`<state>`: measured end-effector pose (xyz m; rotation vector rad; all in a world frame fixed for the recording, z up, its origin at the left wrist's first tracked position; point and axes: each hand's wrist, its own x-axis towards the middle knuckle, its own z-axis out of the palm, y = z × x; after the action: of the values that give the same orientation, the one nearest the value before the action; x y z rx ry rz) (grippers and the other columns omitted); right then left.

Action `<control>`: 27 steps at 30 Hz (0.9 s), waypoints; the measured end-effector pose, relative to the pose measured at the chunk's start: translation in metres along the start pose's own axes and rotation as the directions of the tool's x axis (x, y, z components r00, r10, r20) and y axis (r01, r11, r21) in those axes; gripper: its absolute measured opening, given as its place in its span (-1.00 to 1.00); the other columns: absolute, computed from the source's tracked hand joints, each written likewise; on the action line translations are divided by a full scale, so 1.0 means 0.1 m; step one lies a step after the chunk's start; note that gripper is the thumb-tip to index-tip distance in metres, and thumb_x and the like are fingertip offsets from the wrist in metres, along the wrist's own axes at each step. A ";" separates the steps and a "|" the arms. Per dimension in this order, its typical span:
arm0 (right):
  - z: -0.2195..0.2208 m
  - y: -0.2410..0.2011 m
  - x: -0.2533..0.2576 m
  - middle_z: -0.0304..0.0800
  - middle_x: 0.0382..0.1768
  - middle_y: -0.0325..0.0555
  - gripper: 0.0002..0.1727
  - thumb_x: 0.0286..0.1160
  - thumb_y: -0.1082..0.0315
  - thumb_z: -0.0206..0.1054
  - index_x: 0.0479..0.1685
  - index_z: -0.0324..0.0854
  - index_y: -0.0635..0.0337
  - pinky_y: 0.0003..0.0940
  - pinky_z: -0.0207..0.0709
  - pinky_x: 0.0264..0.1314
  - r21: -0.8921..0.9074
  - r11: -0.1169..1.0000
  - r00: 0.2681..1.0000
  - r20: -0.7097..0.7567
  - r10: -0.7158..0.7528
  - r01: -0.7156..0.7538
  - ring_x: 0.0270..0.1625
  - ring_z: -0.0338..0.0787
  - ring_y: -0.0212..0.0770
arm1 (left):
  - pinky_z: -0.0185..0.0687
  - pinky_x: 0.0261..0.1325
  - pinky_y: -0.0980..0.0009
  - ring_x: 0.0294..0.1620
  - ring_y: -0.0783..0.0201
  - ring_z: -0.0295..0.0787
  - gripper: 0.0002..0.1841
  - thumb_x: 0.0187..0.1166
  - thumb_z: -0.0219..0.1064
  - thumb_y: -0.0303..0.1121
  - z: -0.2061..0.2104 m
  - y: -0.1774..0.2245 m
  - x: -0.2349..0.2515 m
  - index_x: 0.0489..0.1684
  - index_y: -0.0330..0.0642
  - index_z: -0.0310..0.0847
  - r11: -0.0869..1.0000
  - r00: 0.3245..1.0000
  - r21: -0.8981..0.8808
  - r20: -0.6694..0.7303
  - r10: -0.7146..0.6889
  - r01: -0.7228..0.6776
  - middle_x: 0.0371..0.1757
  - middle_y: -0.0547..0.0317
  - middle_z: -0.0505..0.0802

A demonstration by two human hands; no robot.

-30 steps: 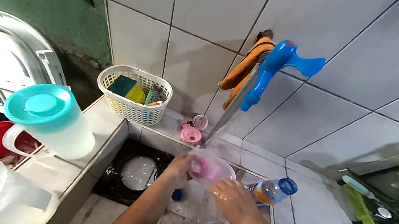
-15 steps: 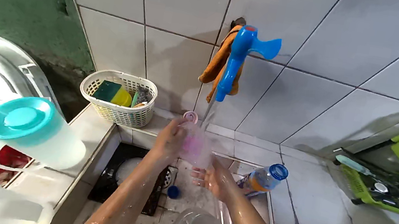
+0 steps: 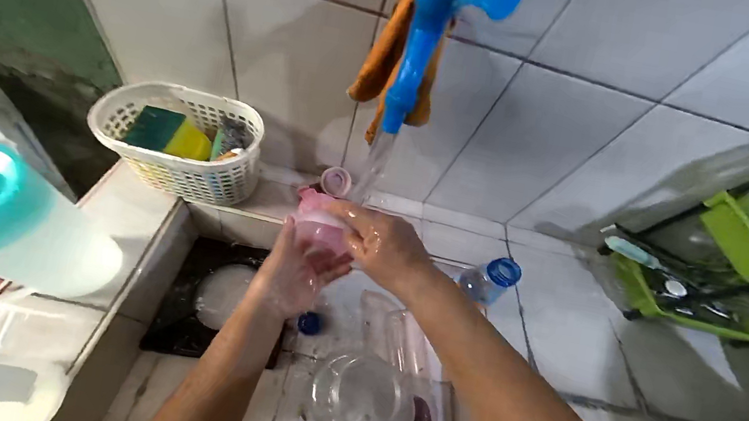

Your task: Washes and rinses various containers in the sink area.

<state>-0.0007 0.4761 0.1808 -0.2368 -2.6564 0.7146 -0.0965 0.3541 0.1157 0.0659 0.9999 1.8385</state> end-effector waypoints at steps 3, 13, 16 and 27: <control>-0.09 0.09 -0.24 0.79 0.34 0.14 -0.51 0.39 0.50 0.50 0.38 0.70 0.29 0.06 0.50 0.59 0.143 0.976 0.972 0.144 -0.187 0.167 0.46 0.73 0.09 | 0.78 -0.01 0.29 -0.10 0.28 0.82 -0.57 0.84 -0.17 0.00 0.12 0.04 0.12 0.16 -0.08 0.51 0.997 1.000 -0.068 0.007 0.025 -0.024 -0.13 0.16 0.83; -0.09 0.35 -0.32 0.73 0.33 0.18 -0.35 0.68 0.20 0.35 0.70 0.29 0.21 -0.01 0.74 0.10 0.481 0.568 0.737 0.319 0.596 -0.668 0.15 0.84 0.02 | 0.80 -0.09 0.16 -0.09 0.17 0.83 -0.63 0.75 0.08 -0.35 0.20 -0.12 0.19 0.49 -0.05 0.32 0.992 0.984 0.046 -0.126 0.125 -0.120 -0.01 0.02 0.80; 0.13 0.26 -0.29 0.75 0.20 0.19 -0.39 0.66 0.36 0.33 0.69 0.29 0.21 -0.08 0.75 0.01 0.628 0.441 0.726 0.310 0.614 -0.641 -0.01 0.84 -0.04 | 0.80 -0.07 0.14 -0.07 0.13 0.82 -0.41 0.66 0.20 -0.49 0.11 -0.12 0.18 0.67 -0.06 0.10 0.975 0.980 0.172 -0.111 0.162 -0.142 0.06 -0.06 0.77; 0.32 0.17 -0.23 0.77 0.18 0.18 -0.36 0.56 0.47 0.40 0.66 0.33 0.28 -0.10 0.70 0.18 0.596 0.591 0.791 0.126 0.599 -0.543 0.10 0.82 -0.09 | 0.76 -0.22 0.28 -0.26 0.20 0.79 -0.34 0.45 0.31 -0.66 -0.02 -0.14 0.19 0.57 -0.21 0.12 0.941 0.979 0.314 -0.111 0.170 -0.128 -0.10 -0.05 0.76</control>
<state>0.0083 0.4707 0.1389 -0.9412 -2.0775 1.6740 -0.0963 0.3702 0.0984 0.2109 1.4055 1.8280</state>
